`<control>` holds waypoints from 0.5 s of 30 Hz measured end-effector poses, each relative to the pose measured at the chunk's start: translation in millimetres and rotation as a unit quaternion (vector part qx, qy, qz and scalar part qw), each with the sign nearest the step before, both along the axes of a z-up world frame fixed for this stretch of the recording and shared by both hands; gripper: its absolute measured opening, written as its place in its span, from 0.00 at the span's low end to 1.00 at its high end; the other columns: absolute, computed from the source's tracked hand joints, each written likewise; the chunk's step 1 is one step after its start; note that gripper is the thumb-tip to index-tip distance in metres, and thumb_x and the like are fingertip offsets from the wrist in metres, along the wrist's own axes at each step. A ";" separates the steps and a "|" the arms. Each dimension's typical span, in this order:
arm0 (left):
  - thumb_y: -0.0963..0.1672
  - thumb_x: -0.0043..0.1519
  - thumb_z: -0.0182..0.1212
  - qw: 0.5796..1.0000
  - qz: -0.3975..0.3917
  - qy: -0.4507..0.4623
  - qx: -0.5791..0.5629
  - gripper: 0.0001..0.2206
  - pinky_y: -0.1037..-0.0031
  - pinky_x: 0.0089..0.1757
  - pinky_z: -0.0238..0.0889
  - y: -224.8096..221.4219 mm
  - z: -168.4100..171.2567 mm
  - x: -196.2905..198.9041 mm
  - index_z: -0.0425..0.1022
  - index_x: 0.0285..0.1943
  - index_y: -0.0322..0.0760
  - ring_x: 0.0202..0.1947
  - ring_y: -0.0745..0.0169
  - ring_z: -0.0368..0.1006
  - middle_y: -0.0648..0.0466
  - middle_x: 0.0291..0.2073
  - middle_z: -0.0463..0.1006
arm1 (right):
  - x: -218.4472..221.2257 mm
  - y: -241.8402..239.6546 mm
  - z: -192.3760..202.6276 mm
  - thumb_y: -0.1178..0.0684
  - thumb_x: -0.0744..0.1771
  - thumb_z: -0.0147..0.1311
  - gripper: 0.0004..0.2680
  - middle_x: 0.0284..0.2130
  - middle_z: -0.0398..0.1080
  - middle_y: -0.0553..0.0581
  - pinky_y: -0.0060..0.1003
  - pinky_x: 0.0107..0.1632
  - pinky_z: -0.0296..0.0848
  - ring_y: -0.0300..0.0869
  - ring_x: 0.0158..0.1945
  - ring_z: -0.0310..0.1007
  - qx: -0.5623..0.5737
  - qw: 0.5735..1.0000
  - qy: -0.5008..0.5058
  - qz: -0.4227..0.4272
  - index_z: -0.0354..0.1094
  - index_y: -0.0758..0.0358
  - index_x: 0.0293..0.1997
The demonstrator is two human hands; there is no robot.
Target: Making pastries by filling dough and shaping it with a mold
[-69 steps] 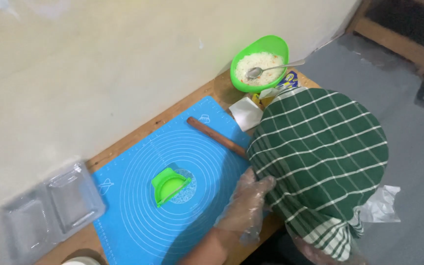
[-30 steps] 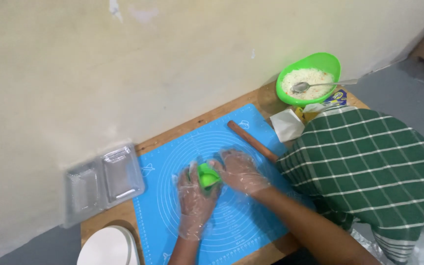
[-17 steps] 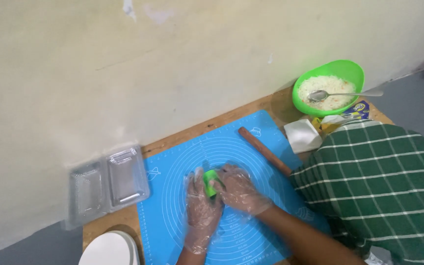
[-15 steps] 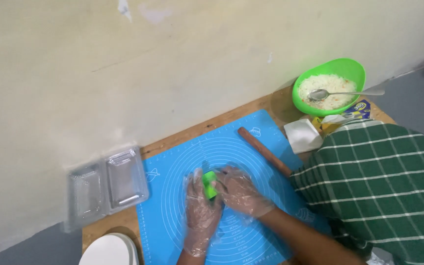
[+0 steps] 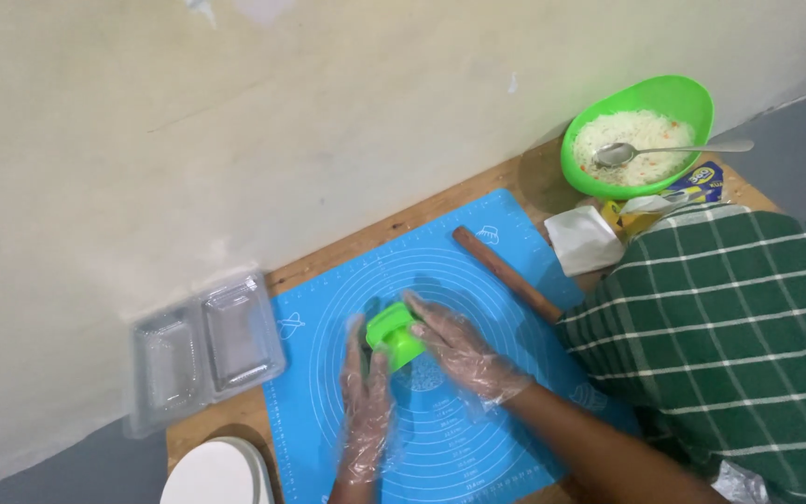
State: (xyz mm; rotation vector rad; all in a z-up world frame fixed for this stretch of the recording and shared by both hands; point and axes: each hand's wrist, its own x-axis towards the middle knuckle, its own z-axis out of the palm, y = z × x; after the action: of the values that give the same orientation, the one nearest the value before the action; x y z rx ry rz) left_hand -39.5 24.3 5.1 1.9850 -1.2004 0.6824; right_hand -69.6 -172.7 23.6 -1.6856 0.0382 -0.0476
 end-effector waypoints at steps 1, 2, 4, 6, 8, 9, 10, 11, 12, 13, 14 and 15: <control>0.41 0.63 0.67 0.996 0.065 0.011 0.052 0.43 0.44 0.65 0.58 7.8 -28.5 3.8 0.39 0.83 0.53 0.71 0.27 0.53 0.31 0.76 0.46 | 0.5 2.0 -5.1 0.44 0.72 0.41 0.22 0.73 0.55 0.64 0.44 0.73 0.54 0.51 0.75 0.55 -0.042 0.996 -0.078 0.002 0.50 0.60 0.75; 0.45 0.57 0.74 0.986 0.129 0.024 0.105 0.49 0.44 0.58 0.65 16.1 -57.4 6.5 0.38 0.82 0.52 0.63 0.26 0.61 0.30 0.73 0.55 | -0.4 4.4 -11.0 0.47 0.73 0.40 0.21 0.71 0.57 0.68 0.45 0.72 0.58 0.54 0.73 0.59 -0.084 0.985 -0.153 0.004 0.47 0.62 0.76; 0.54 0.58 0.58 0.919 0.226 0.322 0.042 0.37 0.48 0.61 0.59 -9.3 -10.5 1.2 0.51 0.78 0.52 0.67 0.36 0.60 0.37 0.72 0.58 | -2.8 8.2 -10.6 0.47 0.73 0.40 0.21 0.72 0.56 0.66 0.46 0.73 0.55 0.53 0.74 0.57 -0.087 0.986 -0.143 0.007 0.48 0.62 0.76; 0.62 0.59 0.41 0.754 0.296 0.586 -0.025 0.36 0.51 0.64 0.54 -14.1 -13.9 1.0 0.63 0.75 0.52 0.71 0.47 0.58 0.45 0.71 0.62 | -6.4 10.0 1.2 0.47 0.73 0.40 0.20 0.73 0.55 0.64 0.47 0.74 0.52 0.52 0.75 0.55 -0.091 0.987 -0.133 0.009 0.50 0.61 0.75; 0.38 0.67 0.64 0.953 0.221 -0.188 0.088 0.27 0.55 0.57 0.70 3.6 -67.7 5.4 0.56 0.74 0.33 0.63 0.34 0.70 0.29 0.67 0.63 | -11.9 11.3 24.1 0.42 0.72 0.39 0.18 0.60 0.70 0.62 0.44 0.64 0.69 0.50 0.62 0.71 -0.033 0.992 -0.124 -0.013 0.62 0.63 0.65; 0.38 0.67 0.64 0.953 0.221 -0.189 0.088 0.27 0.55 0.57 0.70 -1.6 -56.4 2.3 0.56 0.74 0.33 0.63 0.34 0.70 0.29 0.67 0.63 | -11.9 10.7 2.6 0.42 0.72 0.39 0.18 0.60 0.70 0.62 0.44 0.64 0.69 0.50 0.62 0.71 -0.033 0.992 -0.125 -0.013 0.62 0.63 0.65; 0.39 0.69 0.63 0.947 0.204 -0.233 0.087 0.31 0.60 0.53 0.74 -7.9 -45.0 0.2 0.48 0.77 0.33 0.59 0.37 0.71 0.28 0.66 0.62 | -10.7 9.2 -18.5 0.49 0.72 0.42 0.14 0.54 0.72 0.64 0.44 0.56 0.74 0.52 0.54 0.74 -0.315 0.894 -0.281 -0.151 0.66 0.65 0.61; 0.39 0.70 0.62 0.938 0.188 -0.278 0.085 0.35 0.65 0.49 0.78 -14.1 -33.7 -1.8 0.41 0.81 0.33 0.56 0.40 0.72 0.26 0.65 0.62 | -9.1 7.6 -39.6 0.56 0.73 0.45 0.10 0.48 0.74 0.66 0.45 0.48 0.79 0.53 0.45 0.77 -0.555 0.678 -0.401 -0.268 0.70 0.68 0.58; 0.39 0.70 0.62 0.938 0.188 -0.277 0.085 0.35 0.65 0.49 0.78 -16.1 -24.1 -7.3 0.41 0.81 0.33 0.56 0.40 0.72 0.26 0.65 0.62 | -9.1 6.0 -37.1 0.56 0.73 0.45 0.10 0.48 0.74 0.66 0.45 0.48 0.79 0.53 0.45 0.77 -0.555 0.678 -0.401 -0.267 0.70 0.68 0.58; 0.39 0.69 0.64 0.934 0.188 -0.289 0.093 0.35 0.65 0.49 0.78 -17.9 -14.7 -12.7 0.42 0.80 0.32 0.55 0.41 0.73 0.26 0.64 0.63 | -9.0 4.5 -34.6 0.58 0.72 0.45 0.09 0.46 0.73 0.68 0.49 0.45 0.78 0.56 0.43 0.76 -0.555 0.670 -0.414 -0.267 0.68 0.71 0.57; 0.38 0.69 0.66 0.930 0.189 -0.301 0.100 0.36 0.65 0.49 0.77 -20.5 -5.4 -18.0 0.43 0.80 0.31 0.54 0.42 0.74 0.25 0.63 0.63 | -8.5 2.0 -32.0 0.60 0.72 0.45 0.09 0.43 0.72 0.71 0.52 0.42 0.77 0.59 0.41 0.74 -0.555 0.662 -0.428 -0.266 0.65 0.74 0.56; 0.38 0.69 0.66 0.929 0.191 -0.300 0.099 0.36 0.65 0.49 0.77 -23.3 -6.9 -15.0 0.43 0.80 0.31 0.54 0.42 0.74 0.25 0.63 0.63 | -6.7 2.3 -23.1 0.60 0.72 0.45 0.09 0.43 0.72 0.71 0.52 0.42 0.77 0.59 0.41 0.74 -0.555 0.661 -0.430 -0.265 0.65 0.74 0.56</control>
State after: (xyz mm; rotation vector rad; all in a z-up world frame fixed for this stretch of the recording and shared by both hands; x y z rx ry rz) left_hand -54.5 0.9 -1.9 2.2897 -1.2617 1.5017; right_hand -76.3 -170.5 0.5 -2.6230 -0.2738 -1.6057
